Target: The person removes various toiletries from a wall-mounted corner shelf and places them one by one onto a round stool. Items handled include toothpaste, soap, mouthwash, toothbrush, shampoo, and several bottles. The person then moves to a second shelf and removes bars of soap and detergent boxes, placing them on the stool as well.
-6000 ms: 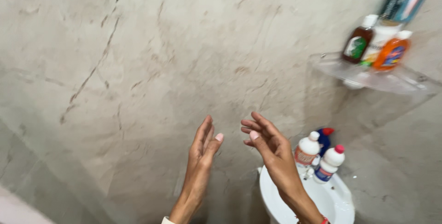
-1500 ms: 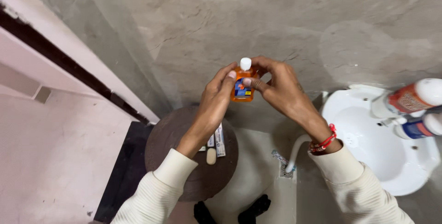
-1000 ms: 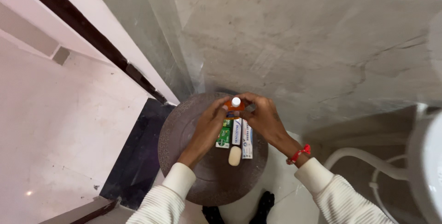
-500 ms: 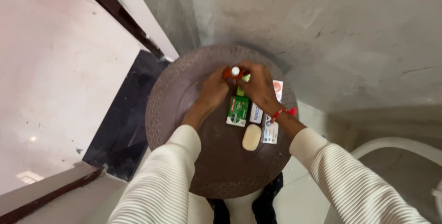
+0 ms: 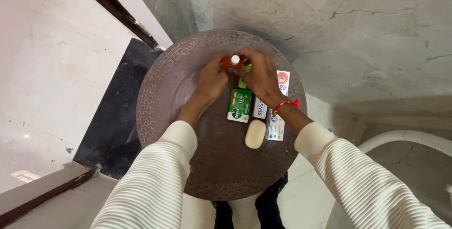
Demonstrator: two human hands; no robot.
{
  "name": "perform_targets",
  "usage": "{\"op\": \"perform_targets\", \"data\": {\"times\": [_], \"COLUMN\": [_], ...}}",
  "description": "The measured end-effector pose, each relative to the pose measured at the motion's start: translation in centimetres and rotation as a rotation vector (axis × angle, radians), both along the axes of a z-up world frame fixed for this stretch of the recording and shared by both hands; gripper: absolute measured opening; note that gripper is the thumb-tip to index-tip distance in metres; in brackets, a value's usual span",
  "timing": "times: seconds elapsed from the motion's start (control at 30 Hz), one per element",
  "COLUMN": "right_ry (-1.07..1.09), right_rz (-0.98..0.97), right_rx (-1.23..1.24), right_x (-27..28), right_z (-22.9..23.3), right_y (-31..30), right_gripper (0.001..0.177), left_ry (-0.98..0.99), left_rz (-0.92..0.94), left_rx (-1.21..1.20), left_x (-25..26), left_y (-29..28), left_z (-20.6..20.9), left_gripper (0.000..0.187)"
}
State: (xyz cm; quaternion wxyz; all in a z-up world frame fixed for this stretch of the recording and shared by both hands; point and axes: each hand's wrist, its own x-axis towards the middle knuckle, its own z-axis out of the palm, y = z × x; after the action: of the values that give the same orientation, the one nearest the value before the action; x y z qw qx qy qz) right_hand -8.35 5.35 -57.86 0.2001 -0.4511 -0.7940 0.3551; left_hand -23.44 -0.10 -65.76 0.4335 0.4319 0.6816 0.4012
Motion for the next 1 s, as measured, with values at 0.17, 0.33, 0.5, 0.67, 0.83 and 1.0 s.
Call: {"op": "perform_targets", "data": {"times": [0.17, 0.33, 0.5, 0.67, 0.83, 1.0], "right_ry": [-0.028, -0.012, 0.038, 0.207, 0.337, 0.163], "right_rz": [0.023, 0.010, -0.099, -0.340, -0.589, -0.823], "right_rx": [0.037, 0.032, -0.092, -0.126, -0.237, -0.234], "right_x": [0.7, 1.4, 2.7, 5.9, 13.7, 23.6], "right_z": [-0.6, -0.8, 1.7, 4.2, 4.4, -1.6], "right_y": [-0.3, -0.8, -2.7, -7.0, -12.8, -16.1], "right_gripper": [0.050, 0.052, 0.049, 0.039, 0.033, 0.023], "left_ry": [-0.039, 0.150, 0.308, 0.165, -0.034, -0.124], "left_rz": [-0.016, -0.006, 0.215, 0.033, -0.139, -0.238], "left_rx": [0.039, 0.125, 0.253, 0.230, 0.134, 0.002], "left_x": [-0.4, -0.3, 3.9, 9.7, 17.3, 25.9], "left_y": [-0.3, -0.4, -4.1, -7.6, -10.1, -12.6], "left_z": [-0.9, -0.2, 7.1, 15.5, 17.0, 12.9], "left_gripper": [0.058, 0.061, 0.061, 0.052, 0.043, 0.047]}}
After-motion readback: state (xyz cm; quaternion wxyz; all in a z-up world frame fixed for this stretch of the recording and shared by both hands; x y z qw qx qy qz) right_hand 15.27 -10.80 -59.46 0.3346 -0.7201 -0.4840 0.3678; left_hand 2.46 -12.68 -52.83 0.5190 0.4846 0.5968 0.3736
